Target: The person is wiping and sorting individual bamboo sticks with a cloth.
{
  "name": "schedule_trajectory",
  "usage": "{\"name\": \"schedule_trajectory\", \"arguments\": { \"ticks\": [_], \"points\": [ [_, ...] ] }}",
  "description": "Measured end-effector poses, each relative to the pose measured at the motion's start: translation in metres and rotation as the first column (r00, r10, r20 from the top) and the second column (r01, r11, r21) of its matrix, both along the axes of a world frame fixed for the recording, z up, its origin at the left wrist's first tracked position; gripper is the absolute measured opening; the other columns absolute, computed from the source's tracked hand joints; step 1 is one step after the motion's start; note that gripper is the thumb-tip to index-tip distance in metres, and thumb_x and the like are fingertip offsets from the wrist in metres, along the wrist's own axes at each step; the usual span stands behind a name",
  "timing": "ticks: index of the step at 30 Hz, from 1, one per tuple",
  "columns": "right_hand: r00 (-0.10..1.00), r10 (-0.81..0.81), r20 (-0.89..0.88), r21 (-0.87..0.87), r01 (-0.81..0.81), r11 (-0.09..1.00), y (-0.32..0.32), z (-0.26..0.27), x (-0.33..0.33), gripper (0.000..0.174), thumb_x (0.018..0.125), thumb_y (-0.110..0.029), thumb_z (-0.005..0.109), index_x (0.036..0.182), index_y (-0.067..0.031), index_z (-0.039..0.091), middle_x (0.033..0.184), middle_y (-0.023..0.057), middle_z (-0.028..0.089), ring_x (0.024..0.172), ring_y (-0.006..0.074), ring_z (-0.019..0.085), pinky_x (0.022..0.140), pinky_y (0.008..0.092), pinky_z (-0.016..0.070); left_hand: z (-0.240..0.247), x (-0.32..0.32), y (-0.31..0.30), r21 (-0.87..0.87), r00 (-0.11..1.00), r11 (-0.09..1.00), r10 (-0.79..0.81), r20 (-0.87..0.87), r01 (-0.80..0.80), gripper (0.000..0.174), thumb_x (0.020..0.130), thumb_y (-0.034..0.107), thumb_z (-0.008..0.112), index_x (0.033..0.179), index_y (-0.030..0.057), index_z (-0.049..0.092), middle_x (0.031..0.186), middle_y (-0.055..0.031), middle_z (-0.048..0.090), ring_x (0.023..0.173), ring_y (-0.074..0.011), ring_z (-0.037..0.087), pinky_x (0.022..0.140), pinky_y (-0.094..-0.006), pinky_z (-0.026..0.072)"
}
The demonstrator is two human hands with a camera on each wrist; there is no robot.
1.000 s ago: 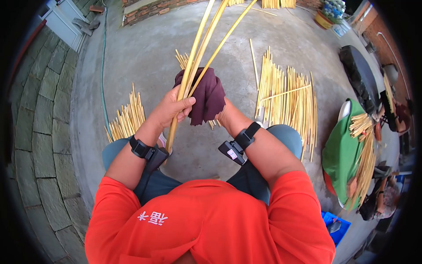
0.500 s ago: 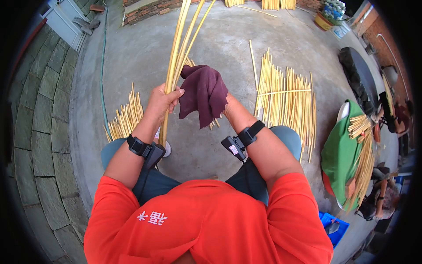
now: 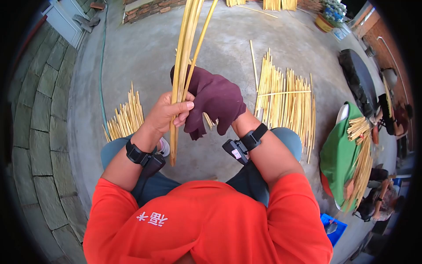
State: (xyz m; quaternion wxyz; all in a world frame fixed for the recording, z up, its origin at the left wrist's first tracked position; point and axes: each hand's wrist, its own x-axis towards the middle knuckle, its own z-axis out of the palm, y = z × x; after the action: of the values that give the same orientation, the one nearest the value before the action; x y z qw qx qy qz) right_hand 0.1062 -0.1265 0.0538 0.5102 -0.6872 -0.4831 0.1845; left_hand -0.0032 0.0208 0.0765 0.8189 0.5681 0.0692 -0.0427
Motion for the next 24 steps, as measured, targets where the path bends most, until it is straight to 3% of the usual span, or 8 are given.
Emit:
{"name": "schedule_trajectory", "arguments": {
  "ticks": [3, 5, 6, 11, 13, 14, 21, 24],
  "points": [
    [0.993, -0.069, -0.1, 0.172, 0.085, 0.981, 0.004, -0.027, 0.013, 0.012, 0.076, 0.001, 0.055, 0.088, 0.0008, 0.058, 0.079, 0.0054, 0.059, 0.072, 0.0113, 0.052, 0.064, 0.0233, 0.0454, 0.004, -0.002, 0.002, -0.049, 0.997, 0.996, -0.066, 0.037, 0.068, 0.015, 0.076, 0.01, 0.06, 0.086, 0.0009, 0.054, 0.05, -0.0005, 0.045, 0.037, -0.0065, 0.039, 0.035, -0.0187, 0.03],
    [0.727, -0.028, -0.686, 0.409, 0.418, 0.811, 0.013, -0.028, 0.006, 0.013, 0.077, 0.0, 0.055, 0.089, 0.0019, 0.057, 0.082, 0.0057, 0.059, 0.072, 0.0126, 0.053, 0.065, 0.0237, 0.0457, 0.006, 0.003, 0.011, 0.023, 0.99, 0.992, 0.121, 0.067, -0.122, 0.015, 0.078, 0.011, 0.059, 0.089, 0.0016, 0.055, 0.05, 0.0003, 0.044, 0.038, -0.0058, 0.039, 0.035, -0.0183, 0.0295],
    [0.957, -0.182, -0.225, 0.298, 0.246, 0.922, 0.006, -0.029, 0.011, 0.026, 0.078, 0.0, 0.053, 0.104, 0.005, 0.052, 0.099, 0.01, 0.057, 0.085, 0.0166, 0.053, 0.079, 0.0258, 0.0436, 0.004, 0.005, 0.017, 0.065, 0.981, 0.981, 0.18, 0.071, -0.185, 0.013, 0.078, 0.011, 0.059, 0.087, 0.0028, 0.054, 0.051, 0.0005, 0.044, 0.038, -0.0053, 0.039, 0.034, -0.0185, 0.0297],
    [0.968, 0.104, -0.23, 0.359, -0.015, 0.933, 0.004, 0.005, 0.014, 0.028, 0.078, -0.001, 0.055, 0.105, 0.0041, 0.052, 0.099, 0.008, 0.057, 0.088, 0.0131, 0.053, 0.081, 0.0245, 0.0416, -0.013, 0.007, 0.026, 0.127, 0.929, 0.922, 0.352, 0.112, -0.365, 0.009, 0.077, 0.009, 0.059, 0.08, 0.0037, 0.053, 0.053, 0.0001, 0.046, 0.037, -0.0043, 0.039, 0.033, -0.0176, 0.0307],
    [0.959, -0.262, 0.109, 0.123, 0.248, 0.961, 0.001, -0.008, 0.01, 0.028, 0.077, -0.002, 0.056, 0.105, 0.0024, 0.053, 0.1, 0.0063, 0.057, 0.088, 0.0124, 0.053, 0.08, 0.0238, 0.0418, -0.017, 0.009, 0.026, 0.166, 0.922, 0.907, 0.375, 0.094, -0.386, 0.01, 0.076, 0.009, 0.06, 0.081, 0.0036, 0.053, 0.053, 0.0001, 0.046, 0.038, -0.0042, 0.039, 0.034, -0.0174, 0.0307],
    [0.981, -0.065, -0.184, 0.324, 0.123, 0.938, 0.002, -0.01, 0.014, 0.03, 0.077, -0.004, 0.056, 0.107, -0.0001, 0.052, 0.102, 0.0064, 0.057, 0.09, 0.013, 0.053, 0.081, 0.0238, 0.0414, -0.016, 0.01, 0.028, 0.172, 0.925, 0.909, 0.369, 0.096, -0.38, 0.01, 0.076, 0.009, 0.06, 0.081, 0.0036, 0.053, 0.053, 0.0001, 0.046, 0.038, -0.0042, 0.039, 0.034, -0.0174, 0.0307],
    [0.903, -0.256, 0.344, 0.101, 0.235, 0.967, -0.004, 0.023, -0.005, 0.032, 0.081, -0.013, 0.052, 0.113, -0.0067, 0.049, 0.102, 0.0061, 0.057, 0.094, 0.0155, 0.054, 0.078, 0.0248, 0.0421, -0.014, 0.011, 0.021, 0.206, 0.941, 0.918, 0.323, 0.105, -0.338, 0.012, 0.077, 0.008, 0.06, 0.085, 0.0039, 0.053, 0.054, 0.0007, 0.046, 0.039, -0.0048, 0.04, 0.035, -0.0176, 0.0304],
    [0.982, -0.152, 0.115, 0.044, 0.148, 0.988, 0.005, 0.024, 0.001, 0.028, 0.081, -0.014, 0.053, 0.107, -0.0037, 0.051, 0.098, 0.0061, 0.057, 0.089, 0.0138, 0.054, 0.075, 0.0243, 0.0436, -0.017, 0.011, 0.02, 0.205, 0.947, 0.925, 0.304, 0.108, -0.32, 0.014, 0.076, 0.009, 0.061, 0.086, 0.0044, 0.052, 0.054, 0.0009, 0.046, 0.04, -0.0044, 0.04, 0.035, -0.0173, 0.0305]
  ]
}}
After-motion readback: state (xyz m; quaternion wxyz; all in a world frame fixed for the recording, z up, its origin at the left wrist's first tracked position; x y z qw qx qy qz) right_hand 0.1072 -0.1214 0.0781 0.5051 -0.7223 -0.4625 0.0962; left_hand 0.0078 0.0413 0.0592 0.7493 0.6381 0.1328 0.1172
